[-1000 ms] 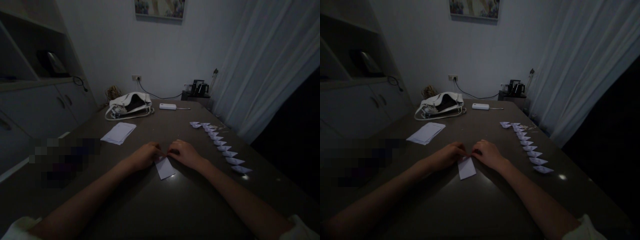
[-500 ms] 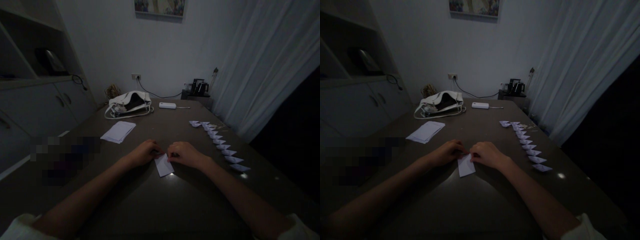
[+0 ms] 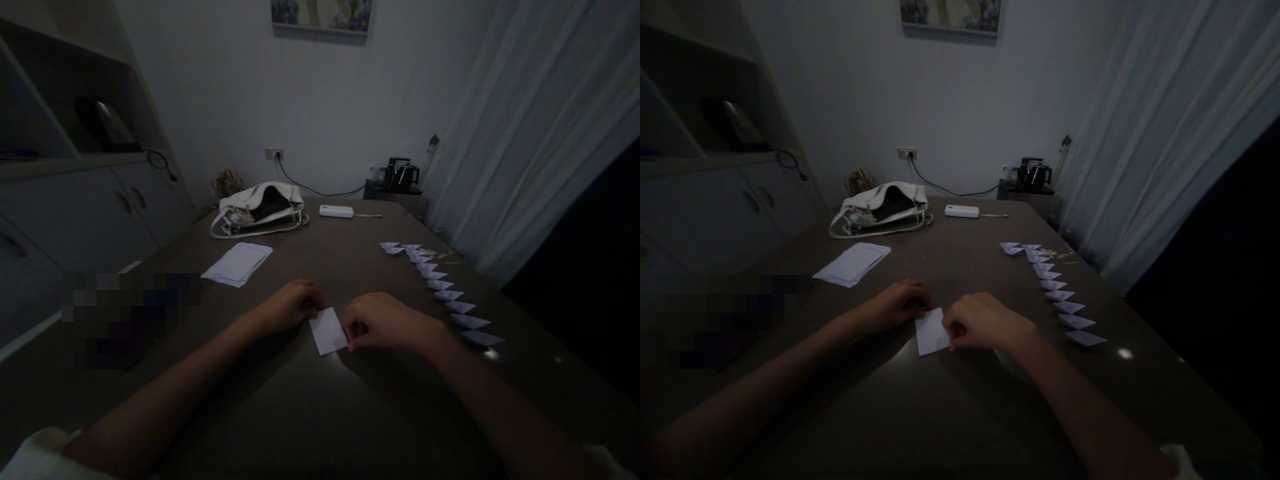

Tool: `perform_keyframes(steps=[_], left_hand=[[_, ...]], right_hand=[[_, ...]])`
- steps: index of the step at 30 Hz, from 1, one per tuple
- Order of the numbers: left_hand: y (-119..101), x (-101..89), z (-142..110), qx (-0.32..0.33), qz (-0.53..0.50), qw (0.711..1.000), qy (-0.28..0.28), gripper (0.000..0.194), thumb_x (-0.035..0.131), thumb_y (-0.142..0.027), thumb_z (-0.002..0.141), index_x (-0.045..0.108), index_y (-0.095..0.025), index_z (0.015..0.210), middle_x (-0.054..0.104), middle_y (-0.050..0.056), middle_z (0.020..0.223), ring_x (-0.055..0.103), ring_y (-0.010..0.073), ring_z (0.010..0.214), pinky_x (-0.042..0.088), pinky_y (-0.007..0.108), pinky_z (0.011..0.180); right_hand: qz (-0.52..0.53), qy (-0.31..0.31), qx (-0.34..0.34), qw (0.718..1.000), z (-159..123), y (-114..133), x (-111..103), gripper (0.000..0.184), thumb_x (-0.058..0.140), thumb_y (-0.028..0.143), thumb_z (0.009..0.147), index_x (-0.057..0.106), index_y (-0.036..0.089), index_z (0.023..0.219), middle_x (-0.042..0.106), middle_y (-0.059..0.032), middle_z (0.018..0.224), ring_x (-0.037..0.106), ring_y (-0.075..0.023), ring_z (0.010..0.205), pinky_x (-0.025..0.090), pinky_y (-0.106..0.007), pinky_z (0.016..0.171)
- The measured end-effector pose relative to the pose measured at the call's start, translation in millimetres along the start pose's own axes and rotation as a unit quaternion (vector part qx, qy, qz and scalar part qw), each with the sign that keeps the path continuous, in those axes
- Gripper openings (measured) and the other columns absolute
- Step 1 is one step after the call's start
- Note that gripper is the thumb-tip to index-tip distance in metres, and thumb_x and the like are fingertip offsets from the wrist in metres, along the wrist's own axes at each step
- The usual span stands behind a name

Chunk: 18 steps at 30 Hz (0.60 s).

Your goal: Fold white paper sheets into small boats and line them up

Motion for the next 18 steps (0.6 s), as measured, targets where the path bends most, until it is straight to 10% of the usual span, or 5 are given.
perform_keyframes(steps=[18], left_hand=[[-20, 4.2, -7, 0.028, 0.081, 0.996, 0.009, 0.051, 0.065, -0.055, 0.071, 0.058, -0.019, 0.107, 0.054, 0.008, 0.102, 0.051, 0.0243, 0.096, 0.042, 0.032, 0.077]], right_hand=[[0.036, -0.076, -0.012, 0.996, 2, -17, 5, 0.009, 0.062, 0.015, 0.077, 0.066, 0.018, 0.084, 0.063, -0.0012, 0.088, 0.057, -0.0151, 0.083, 0.038, -0.023, 0.070]])
Point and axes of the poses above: each hand's wrist, its own z-axis towards the middle knuckle, its own x-axis out of the palm, y = z × x, the point moved 2 cm from there along z, towards the middle knuckle
